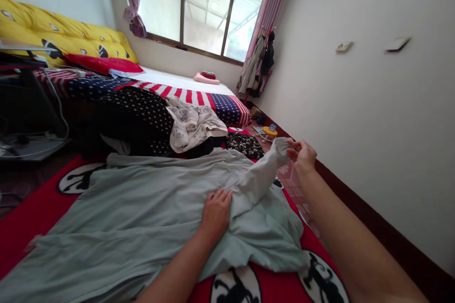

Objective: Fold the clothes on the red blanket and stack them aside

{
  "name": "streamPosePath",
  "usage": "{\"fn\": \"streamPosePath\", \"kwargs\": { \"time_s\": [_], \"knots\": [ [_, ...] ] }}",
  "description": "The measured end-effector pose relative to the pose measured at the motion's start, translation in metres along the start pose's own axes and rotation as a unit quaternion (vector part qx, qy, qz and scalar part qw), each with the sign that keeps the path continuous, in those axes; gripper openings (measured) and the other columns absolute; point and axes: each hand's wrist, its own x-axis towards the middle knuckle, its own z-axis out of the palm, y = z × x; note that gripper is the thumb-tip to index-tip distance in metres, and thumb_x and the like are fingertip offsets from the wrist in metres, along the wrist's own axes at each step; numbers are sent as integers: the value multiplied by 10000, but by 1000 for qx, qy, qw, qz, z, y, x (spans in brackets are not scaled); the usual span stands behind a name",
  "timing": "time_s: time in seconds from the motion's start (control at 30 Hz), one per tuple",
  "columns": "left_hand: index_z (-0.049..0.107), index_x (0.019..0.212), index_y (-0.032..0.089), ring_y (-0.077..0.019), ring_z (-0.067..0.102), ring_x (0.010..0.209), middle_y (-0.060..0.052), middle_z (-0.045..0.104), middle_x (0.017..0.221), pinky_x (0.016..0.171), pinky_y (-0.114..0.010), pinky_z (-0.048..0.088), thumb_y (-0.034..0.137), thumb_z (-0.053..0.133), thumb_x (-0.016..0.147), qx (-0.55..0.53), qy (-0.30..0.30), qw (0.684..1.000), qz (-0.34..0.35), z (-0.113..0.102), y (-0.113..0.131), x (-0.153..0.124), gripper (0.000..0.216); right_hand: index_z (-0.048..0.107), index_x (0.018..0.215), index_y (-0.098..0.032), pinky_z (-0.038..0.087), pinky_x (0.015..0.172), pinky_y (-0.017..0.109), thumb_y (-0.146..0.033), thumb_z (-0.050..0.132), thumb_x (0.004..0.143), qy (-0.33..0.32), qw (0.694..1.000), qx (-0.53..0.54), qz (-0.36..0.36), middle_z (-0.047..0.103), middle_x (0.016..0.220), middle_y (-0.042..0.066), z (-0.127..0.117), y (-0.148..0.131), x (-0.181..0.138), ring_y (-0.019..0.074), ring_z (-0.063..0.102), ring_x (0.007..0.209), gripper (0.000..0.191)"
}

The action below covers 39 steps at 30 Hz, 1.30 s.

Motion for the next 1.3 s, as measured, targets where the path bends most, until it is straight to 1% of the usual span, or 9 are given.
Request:
{"fn": "streamPosePath", "kwargs": {
  "time_s": [0.3,0.5,0.63,0.73,0.87,0.97,1.13,1.2,1.3],
  "knots": [
    [671,1052,210,-244,535,1122,-85,642,1179,960,-399,383,38,475,811,-43,67,997,-6,-12,2,-3,356,593,645,-172,492,520,267,-352,641,694,-91,979,-178,28,680,671,86,-18,54,-28,195,652,633,193],
    [686,922,203,-213,588,877,-59,675,886,814,-342,424,33,462,820,-76,55,996,9,-14,4,-8,299,664,807,-141,463,854,468,-488,736,583,-72,938,-340,-16,677,1010,211,-3,86,-33,369,578,1082,419],
    [688,899,209,-210,596,861,-54,672,864,787,-334,418,49,462,836,-76,59,995,6,-8,0,-7,284,695,788,-128,421,867,572,-329,765,525,-59,922,-380,-34,655,1039,241,0,92,-35,437,569,1068,339],
    [691,921,203,-224,603,864,-62,679,859,789,-353,414,68,462,844,-80,69,994,3,-7,0,-6,277,699,699,-139,449,838,545,-248,657,618,-51,924,-373,-71,679,911,201,-2,83,-31,409,609,993,143],
    [685,1024,207,-247,617,916,-84,699,935,848,-394,419,166,464,887,-176,102,979,-17,-7,1,-3,262,692,987,-157,442,943,430,-202,467,757,-28,931,-308,-192,632,1145,139,6,51,-44,282,574,1099,325],
    [618,1173,199,-226,642,867,-100,691,1010,828,-379,466,352,482,913,-392,153,902,-95,-18,0,-2,331,664,1074,-205,426,998,394,-152,464,792,-91,899,-200,-379,561,1279,89,9,24,-92,230,521,1191,349],
    [409,1384,197,-214,670,870,-148,638,1162,730,-345,541,614,396,886,-755,193,576,-247,-76,-18,-28,649,544,1278,-303,399,1049,451,-47,498,795,-377,704,-205,-566,442,1438,56,-21,22,-183,235,435,1301,549],
    [442,1371,206,-227,670,882,-149,629,1187,712,-355,553,651,396,863,-777,173,541,-271,-103,-30,-48,677,536,1274,-279,412,1041,457,-56,493,812,-384,725,-215,-529,444,1428,77,-37,39,-195,236,442,1294,515],
    [481,1343,211,-257,643,994,-142,575,1295,738,-354,555,618,512,817,-715,151,598,-330,-127,-46,-78,666,603,1151,-249,447,1009,451,-82,507,800,-354,793,-249,-430,526,1320,89,-50,70,-186,238,502,1228,401]
  ]
}}
